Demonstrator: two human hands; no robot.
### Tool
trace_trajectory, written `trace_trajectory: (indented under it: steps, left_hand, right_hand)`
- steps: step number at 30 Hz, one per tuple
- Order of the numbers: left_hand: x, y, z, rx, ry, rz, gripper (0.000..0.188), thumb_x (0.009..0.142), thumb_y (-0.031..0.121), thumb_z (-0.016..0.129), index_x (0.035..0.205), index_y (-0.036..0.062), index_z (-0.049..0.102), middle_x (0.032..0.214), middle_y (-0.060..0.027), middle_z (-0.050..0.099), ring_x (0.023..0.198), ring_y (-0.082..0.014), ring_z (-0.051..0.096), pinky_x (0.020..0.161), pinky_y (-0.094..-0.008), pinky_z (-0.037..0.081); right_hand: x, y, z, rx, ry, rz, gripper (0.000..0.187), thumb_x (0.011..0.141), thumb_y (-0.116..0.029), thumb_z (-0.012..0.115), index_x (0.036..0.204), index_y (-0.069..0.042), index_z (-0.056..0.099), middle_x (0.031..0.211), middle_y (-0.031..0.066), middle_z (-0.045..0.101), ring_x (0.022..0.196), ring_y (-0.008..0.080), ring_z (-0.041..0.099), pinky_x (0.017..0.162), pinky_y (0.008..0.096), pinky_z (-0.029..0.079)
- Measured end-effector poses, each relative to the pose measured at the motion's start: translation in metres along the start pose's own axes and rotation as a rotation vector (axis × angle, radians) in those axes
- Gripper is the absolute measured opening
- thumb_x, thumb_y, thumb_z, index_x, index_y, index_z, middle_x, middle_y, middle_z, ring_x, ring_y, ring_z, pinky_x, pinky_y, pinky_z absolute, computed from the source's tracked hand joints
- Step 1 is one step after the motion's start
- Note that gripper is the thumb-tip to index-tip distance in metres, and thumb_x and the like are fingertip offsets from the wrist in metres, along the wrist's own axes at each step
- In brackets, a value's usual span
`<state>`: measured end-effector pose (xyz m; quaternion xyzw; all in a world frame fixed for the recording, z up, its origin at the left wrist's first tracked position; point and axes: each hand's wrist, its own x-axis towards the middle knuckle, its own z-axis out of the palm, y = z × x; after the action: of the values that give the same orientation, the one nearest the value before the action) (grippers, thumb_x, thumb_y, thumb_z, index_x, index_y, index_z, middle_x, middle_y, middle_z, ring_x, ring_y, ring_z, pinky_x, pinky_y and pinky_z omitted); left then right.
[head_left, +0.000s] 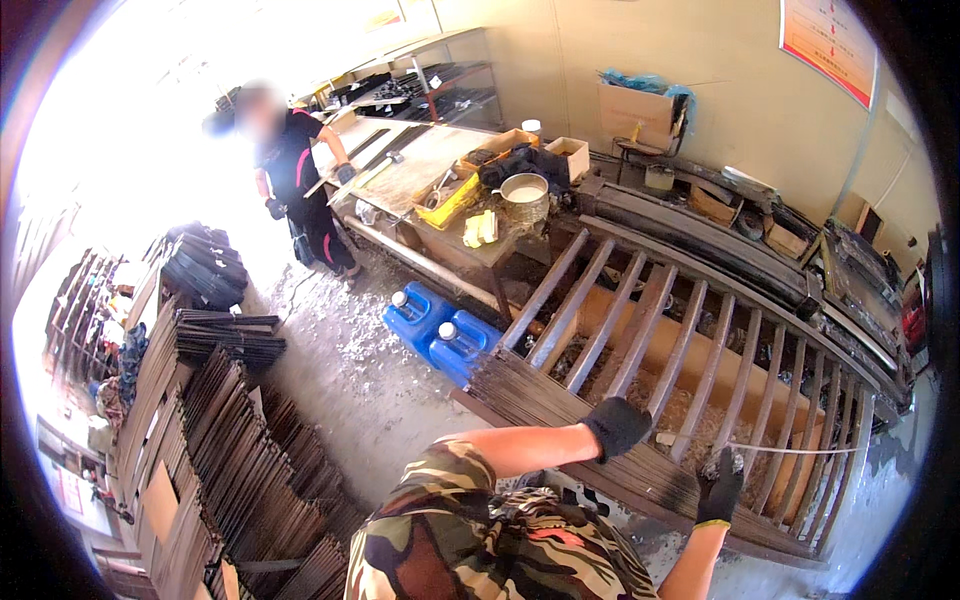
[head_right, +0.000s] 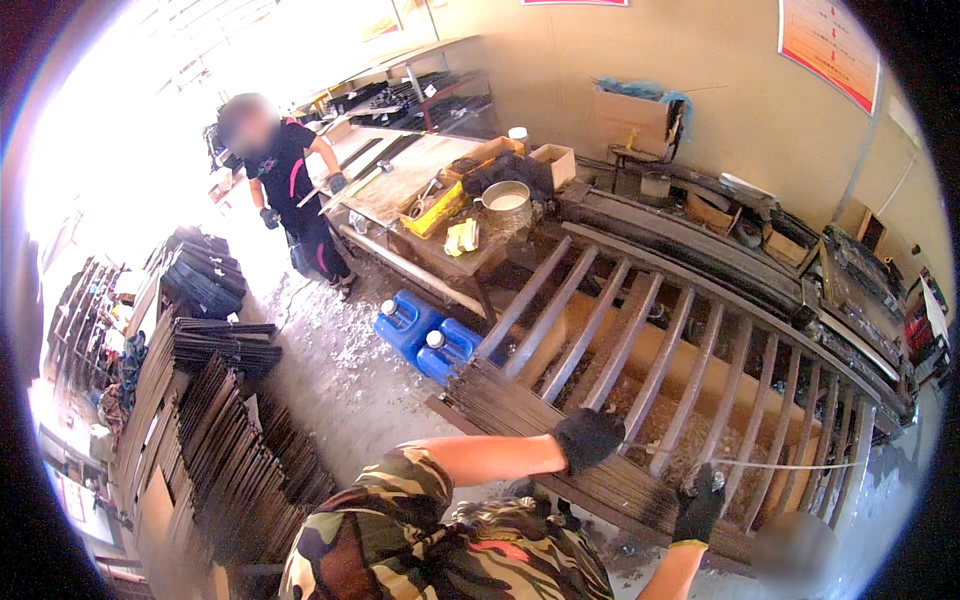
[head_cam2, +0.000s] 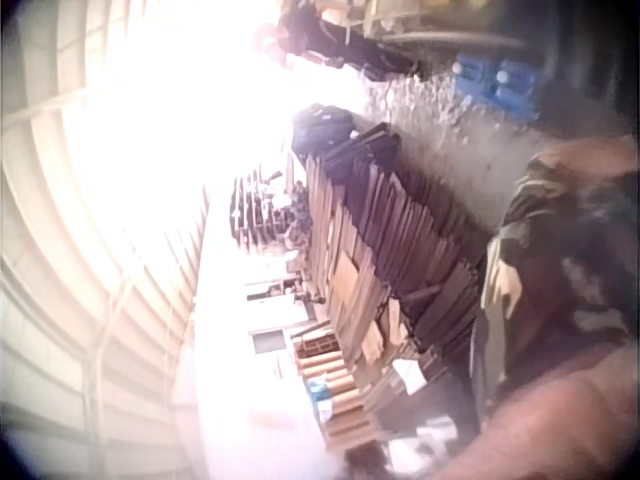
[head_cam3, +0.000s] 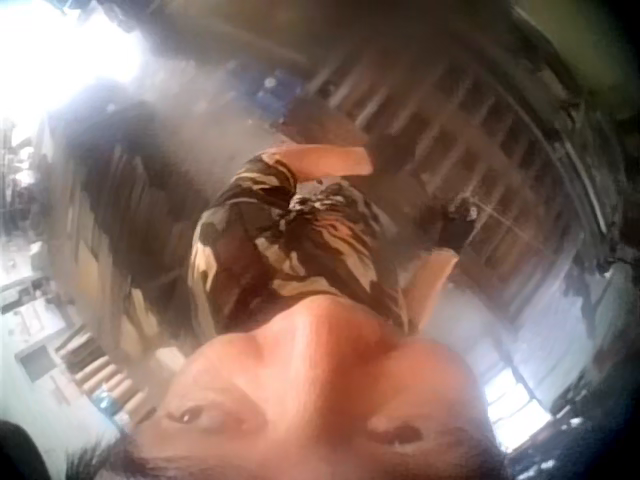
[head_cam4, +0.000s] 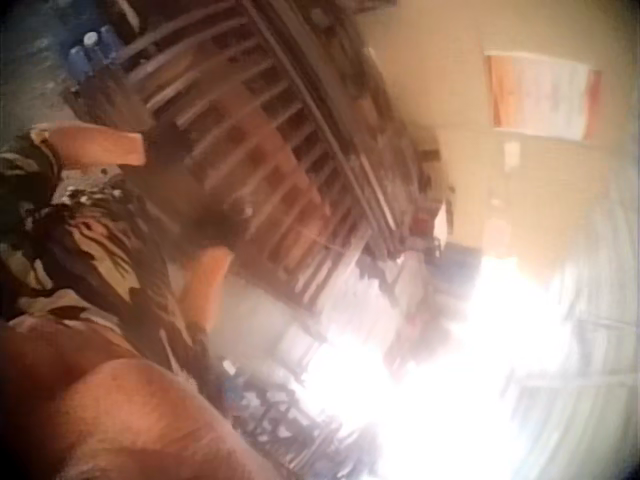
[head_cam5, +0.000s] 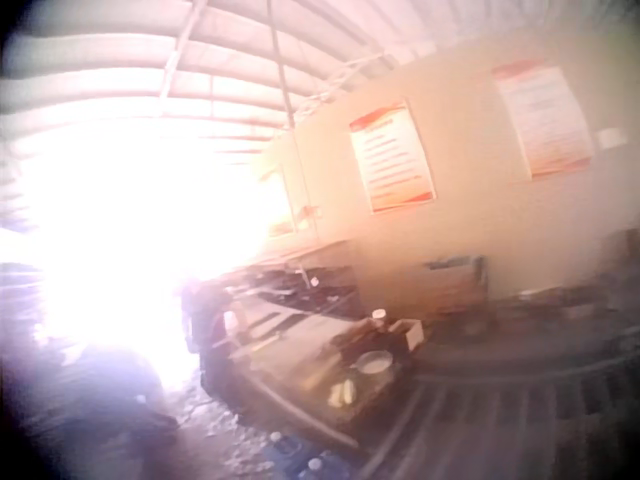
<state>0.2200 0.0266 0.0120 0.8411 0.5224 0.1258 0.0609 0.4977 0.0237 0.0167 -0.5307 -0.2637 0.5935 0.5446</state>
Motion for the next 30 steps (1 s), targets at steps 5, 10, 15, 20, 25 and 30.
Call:
trace_trajectory:
  steps: [5,10,15,20,25,30]
  left_hand:
    - [-0.036,0.029,-0.036,0.012,0.021,-0.058,0.016,0.079,0.018,0.056,0.085,0.0037,0.060,0.065,-0.0172,0.062,0.059,-0.0342,0.064,0.053,-0.0447,0.051]
    - [-0.068,-0.007,-0.063,-0.137,-0.408,-0.089,0.019,0.087,0.028,0.055,0.094,0.0123,0.064,0.090,-0.0117,0.066,0.079,-0.0316,0.065,0.068,-0.0446,0.052]
    - [-0.093,-0.013,-0.057,-1.279,-0.272,-0.502,0.030,0.089,0.036,0.060,0.089,0.0067,0.063,0.081,-0.0057,0.064,0.063,-0.0166,0.060,0.056,-0.0330,0.050]
    - [-0.062,0.016,-0.056,-1.118,-0.361,-0.490,0.039,0.089,0.040,0.055,0.079,0.0039,0.068,0.060,-0.0048,0.063,0.054,-0.0172,0.060,0.054,-0.0313,0.049]
    - [-0.053,0.022,-0.041,-0.768,-0.359,-0.259,0.039,0.087,0.038,0.052,0.077,0.0051,0.070,0.062,-0.0101,0.065,0.057,-0.0233,0.064,0.063,-0.0380,0.050]
    - [-0.052,0.025,-0.019,-0.747,-0.353,-0.204,0.038,0.086,0.036,0.053,0.069,0.0054,0.068,0.061,-0.0108,0.064,0.057,-0.0265,0.063,0.062,-0.0393,0.049]
  right_hand:
    - [0.011,-0.008,0.005,0.118,-0.029,0.115,0.015,0.087,-0.028,0.065,0.098,-0.019,0.059,0.079,-0.0041,0.057,0.070,0.0109,0.054,0.059,0.0279,0.046]
    - [0.009,0.005,-0.028,0.113,-0.057,-0.030,0.014,0.088,-0.031,0.064,0.093,-0.020,0.057,0.078,-0.0029,0.058,0.071,0.0107,0.057,0.060,0.0256,0.047]
    - [-0.009,-0.006,-0.011,0.173,0.005,0.030,0.010,0.090,-0.028,0.062,0.091,-0.019,0.057,0.078,-0.0035,0.059,0.068,0.0091,0.057,0.057,0.0246,0.047]
    - [-0.014,0.029,-0.015,0.216,-0.181,0.025,0.013,0.089,-0.030,0.063,0.089,-0.018,0.057,0.078,-0.0031,0.059,0.069,0.0106,0.057,0.062,0.0274,0.048]
    - [-0.054,0.037,0.017,0.287,-0.087,0.119,0.014,0.090,-0.029,0.062,0.086,-0.016,0.058,0.077,-0.0025,0.056,0.072,0.0113,0.055,0.066,0.0295,0.048]
    - [-0.062,0.035,0.010,0.288,-0.168,0.108,0.015,0.089,-0.029,0.064,0.086,-0.016,0.057,0.079,-0.0010,0.057,0.074,0.0122,0.055,0.068,0.0302,0.049]
